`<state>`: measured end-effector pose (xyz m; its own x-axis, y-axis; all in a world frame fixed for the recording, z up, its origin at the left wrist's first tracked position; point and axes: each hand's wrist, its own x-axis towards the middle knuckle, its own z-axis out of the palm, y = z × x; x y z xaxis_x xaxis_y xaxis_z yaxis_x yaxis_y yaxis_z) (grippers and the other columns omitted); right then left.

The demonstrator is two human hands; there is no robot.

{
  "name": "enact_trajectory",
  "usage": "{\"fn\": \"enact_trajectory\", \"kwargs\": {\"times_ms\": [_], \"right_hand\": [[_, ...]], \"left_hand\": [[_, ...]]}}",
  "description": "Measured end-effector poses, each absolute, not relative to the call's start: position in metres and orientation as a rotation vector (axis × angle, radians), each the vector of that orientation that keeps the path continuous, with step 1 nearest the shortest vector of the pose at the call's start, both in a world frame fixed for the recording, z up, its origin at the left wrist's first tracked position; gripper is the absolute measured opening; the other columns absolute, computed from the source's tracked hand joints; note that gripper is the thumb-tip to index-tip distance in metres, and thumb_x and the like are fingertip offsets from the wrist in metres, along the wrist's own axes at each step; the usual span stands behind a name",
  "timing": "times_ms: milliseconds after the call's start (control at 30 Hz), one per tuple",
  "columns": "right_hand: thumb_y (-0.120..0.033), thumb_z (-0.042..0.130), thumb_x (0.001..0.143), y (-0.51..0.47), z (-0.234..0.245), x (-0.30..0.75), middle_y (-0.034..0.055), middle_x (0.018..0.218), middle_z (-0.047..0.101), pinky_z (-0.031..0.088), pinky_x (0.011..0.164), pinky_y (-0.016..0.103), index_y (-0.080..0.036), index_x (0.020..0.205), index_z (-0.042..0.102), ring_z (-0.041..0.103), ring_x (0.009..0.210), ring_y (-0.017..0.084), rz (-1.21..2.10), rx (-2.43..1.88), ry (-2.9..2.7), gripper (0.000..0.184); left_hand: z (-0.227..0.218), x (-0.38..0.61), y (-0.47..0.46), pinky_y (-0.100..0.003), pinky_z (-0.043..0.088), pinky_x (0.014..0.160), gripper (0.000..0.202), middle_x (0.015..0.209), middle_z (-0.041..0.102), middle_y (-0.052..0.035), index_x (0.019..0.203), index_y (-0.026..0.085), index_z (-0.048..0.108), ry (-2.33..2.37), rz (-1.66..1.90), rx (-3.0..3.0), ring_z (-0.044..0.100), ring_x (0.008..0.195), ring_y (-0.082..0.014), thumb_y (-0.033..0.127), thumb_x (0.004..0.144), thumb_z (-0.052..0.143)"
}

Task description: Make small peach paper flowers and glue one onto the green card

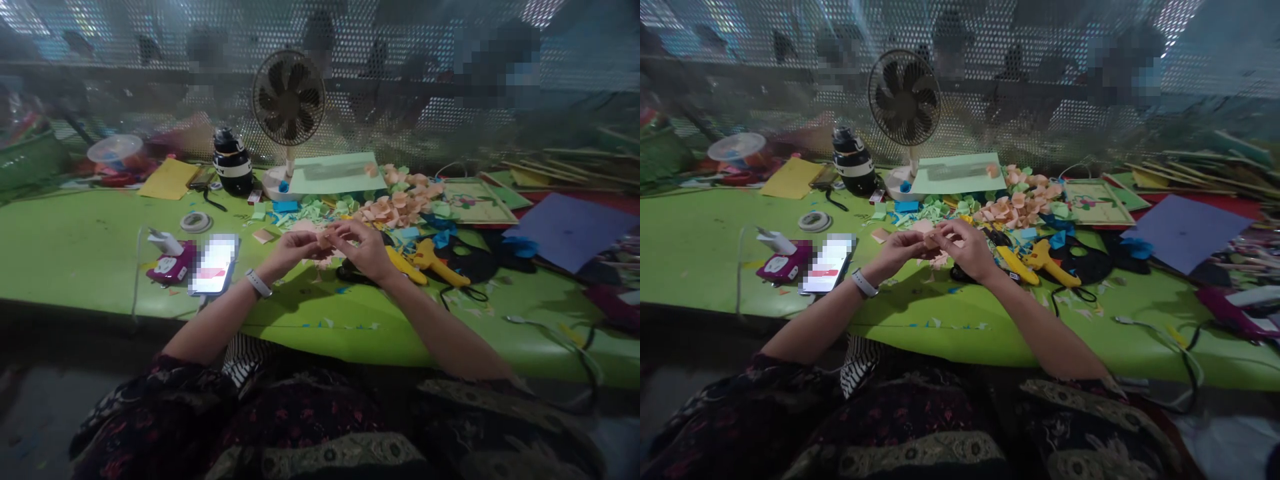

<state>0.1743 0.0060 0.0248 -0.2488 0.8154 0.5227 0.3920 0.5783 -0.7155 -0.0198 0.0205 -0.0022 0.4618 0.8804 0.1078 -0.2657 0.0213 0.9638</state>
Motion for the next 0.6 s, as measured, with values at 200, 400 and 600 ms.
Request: {"fn": "enact_trajectory", "kwargs": {"times_ms": [200,400,600], "right_hand": [[-0.056,0.069,0.083,0.0050,0.0257,0.1729,0.0043,0.080,0.073,0.056,0.074,0.035,-0.021,0.080,0.067,0.067,0.074,0.019,0.692,-1.059,-1.773,0.035],[-0.050,0.069,0.085,0.0033,0.0286,0.1729,0.0048,0.081,0.073,0.057,0.074,0.034,-0.020,0.081,0.069,0.069,0.074,0.019,0.768,-1.002,-1.781,0.030],[-0.051,0.069,0.085,0.0042,0.0273,0.1733,0.0052,0.083,0.074,0.059,0.075,0.035,-0.019,0.083,0.069,0.070,0.075,0.019,0.752,-0.989,-1.780,0.031]], "left_hand": [[0.0002,-0.0183,0.0162,-0.037,0.061,0.085,0.031,0.087,0.077,-0.0072,0.087,0.014,0.076,0.587,0.986,1.140,0.075,0.086,-0.0211,0.039,0.070,0.085],[0.0013,-0.0160,0.0131,-0.035,0.061,0.085,0.039,0.092,0.079,-0.0085,0.091,0.014,0.077,0.619,0.976,1.172,0.075,0.091,-0.0220,0.043,0.067,0.088],[0.0012,-0.0145,0.0128,-0.039,0.060,0.090,0.042,0.094,0.079,-0.0102,0.090,0.013,0.077,0.634,0.975,1.195,0.076,0.094,-0.0235,0.048,0.068,0.086]]}}
